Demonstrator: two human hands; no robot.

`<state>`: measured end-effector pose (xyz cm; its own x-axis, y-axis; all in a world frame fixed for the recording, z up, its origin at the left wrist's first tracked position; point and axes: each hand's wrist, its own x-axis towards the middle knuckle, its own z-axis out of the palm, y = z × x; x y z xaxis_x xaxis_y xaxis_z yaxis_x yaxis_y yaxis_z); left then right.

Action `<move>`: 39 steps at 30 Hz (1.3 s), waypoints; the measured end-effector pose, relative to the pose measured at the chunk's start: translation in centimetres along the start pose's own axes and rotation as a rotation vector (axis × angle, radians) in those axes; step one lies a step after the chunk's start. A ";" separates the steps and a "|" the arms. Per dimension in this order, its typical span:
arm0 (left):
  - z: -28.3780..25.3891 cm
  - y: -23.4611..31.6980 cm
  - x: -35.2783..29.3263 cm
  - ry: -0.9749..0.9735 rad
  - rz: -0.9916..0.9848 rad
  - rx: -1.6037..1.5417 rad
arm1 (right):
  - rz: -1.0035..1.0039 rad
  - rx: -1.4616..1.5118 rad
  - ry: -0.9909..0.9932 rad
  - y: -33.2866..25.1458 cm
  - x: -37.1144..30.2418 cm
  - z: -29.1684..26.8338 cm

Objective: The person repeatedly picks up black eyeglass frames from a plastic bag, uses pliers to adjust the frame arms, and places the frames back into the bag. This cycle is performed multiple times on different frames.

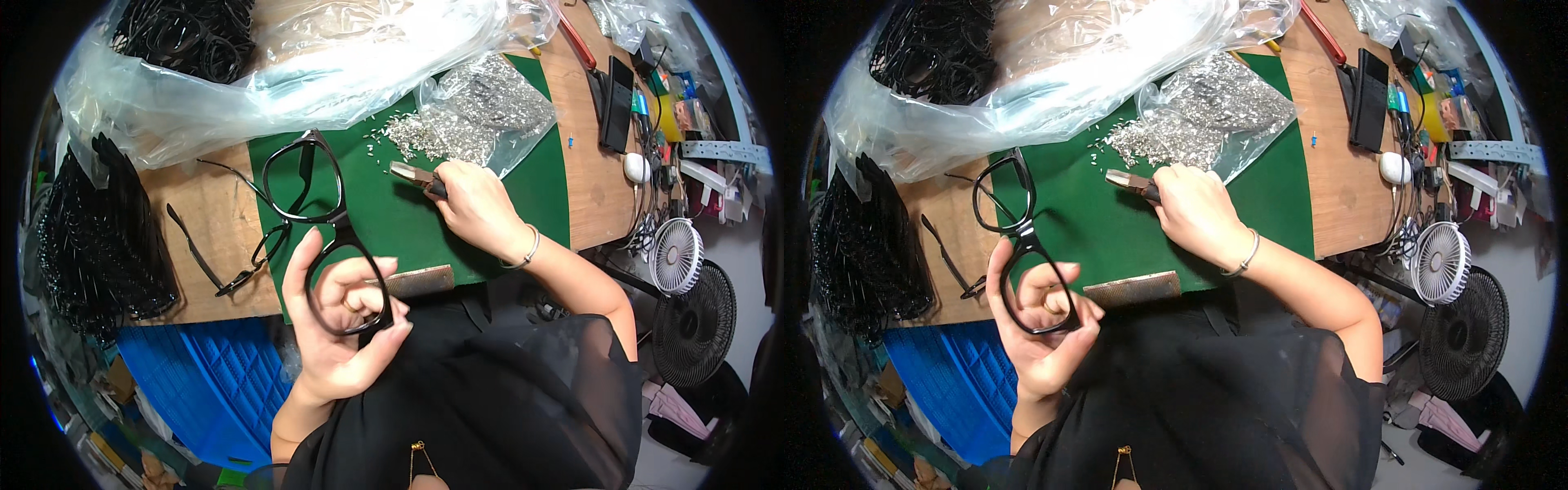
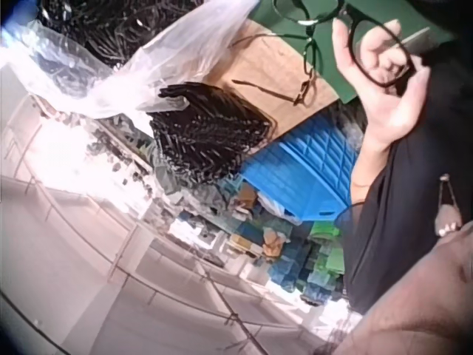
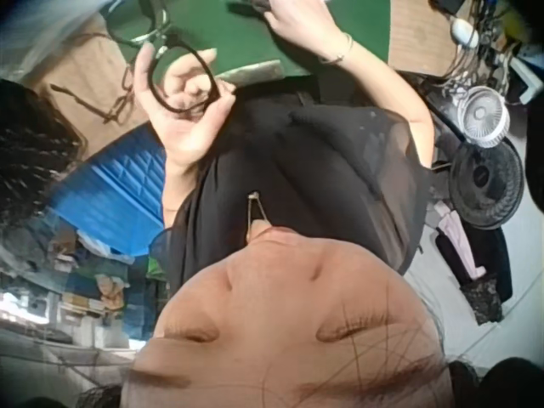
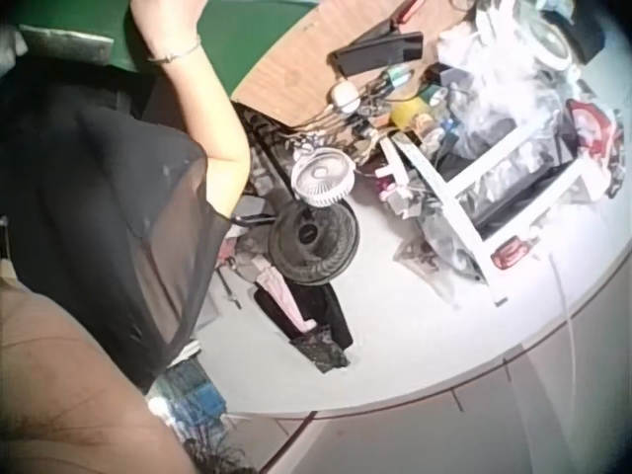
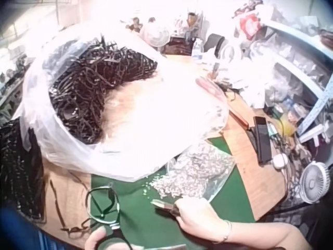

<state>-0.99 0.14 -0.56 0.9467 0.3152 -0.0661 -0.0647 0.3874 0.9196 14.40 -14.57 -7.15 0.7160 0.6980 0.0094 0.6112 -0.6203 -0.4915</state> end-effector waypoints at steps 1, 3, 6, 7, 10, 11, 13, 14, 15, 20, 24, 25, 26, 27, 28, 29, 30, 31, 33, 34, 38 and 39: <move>0.0 -0.2 0.3 -0.032 0.034 0.068 | -0.002 0.018 -0.011 0.0 0.0 -0.1; 0.4 -0.4 0.7 -0.077 0.083 0.114 | 0.031 0.075 -0.032 -0.4 -0.2 -0.9; 1.3 -0.8 1.4 -0.077 0.076 0.134 | 0.073 0.163 -0.053 -1.7 -1.0 -2.9; 1.5 -0.8 1.5 -0.071 0.088 0.149 | 0.052 0.164 -0.037 -1.6 -1.0 -3.0; 1.9 -0.4 1.6 -0.030 0.099 0.098 | 0.048 0.149 -0.051 -0.4 0.2 -2.0; 1.5 -0.5 1.5 -0.079 0.116 0.097 | 0.057 0.108 -0.081 -0.4 0.4 -1.7; 1.0 -0.4 1.2 -0.093 0.111 0.121 | -0.035 0.035 -0.033 0.1 0.4 -0.3; 0.8 -0.1 1.1 -0.103 0.111 0.133 | -0.024 0.011 -0.031 0.1 0.4 -0.4; 0.7 -0.1 0.9 -0.090 0.109 0.123 | -0.020 -0.009 -0.040 0.0 0.3 -0.4; 1.2 -0.4 1.1 -0.050 0.114 0.112 | -0.095 0.027 -0.046 0.2 0.2 -0.5; 1.7 -1.6 1.6 -0.080 0.149 0.264 | 0.174 0.636 -0.135 -4.7 -2.1 -5.9; 2.0 -2.0 1.7 -0.072 0.162 0.298 | 0.143 0.770 -0.077 -5.3 -3.3 -5.7; 2.3 -2.3 1.9 -0.064 0.174 0.332 | 0.110 0.905 -0.018 -5.7 -3.9 -5.4; 2.7 -2.3 1.9 -0.067 0.178 0.340 | 0.098 0.829 -0.006 -5.9 -4.0 -5.6; 3.1 -2.3 1.9 -0.057 0.187 0.344 | 0.086 0.753 0.005 -6.1 -4.1 -5.9; 3.4 -2.5 1.8 -0.047 0.196 0.348 | 0.119 0.767 -0.012 -6.0 -4.3 -6.0; 3.6 -2.7 1.6 -0.027 0.200 0.358 | 0.167 0.844 -0.017 -6.0 -4.5 -6.0; 3.8 -2.9 1.5 -0.028 0.208 0.365 | 0.215 0.922 -0.022 -6.1 -4.7 -5.9; 4.2 -3.3 1.6 -0.021 0.234 0.354 | 0.356 1.235 -0.037 -6.3 -4.6 -5.8; 4.2 -3.4 1.7 -0.018 0.244 0.350 | 0.425 1.322 -0.170 -5.7 -4.4 -6.4; 3.6 -2.9 1.8 -0.094 0.199 0.344 | 0.464 1.400 -0.294 -6.0 -3.8 -6.6; 3.4 -2.4 1.7 -0.092 0.146 0.303 | 0.453 1.400 -0.329 -6.1 -3.6 -6.7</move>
<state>1.90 -3.22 -1.59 0.9598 0.2636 0.0969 -0.1179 0.0650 0.9909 10.33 -15.66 1.66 0.5289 0.7113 -0.4630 -0.5766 -0.0992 -0.8110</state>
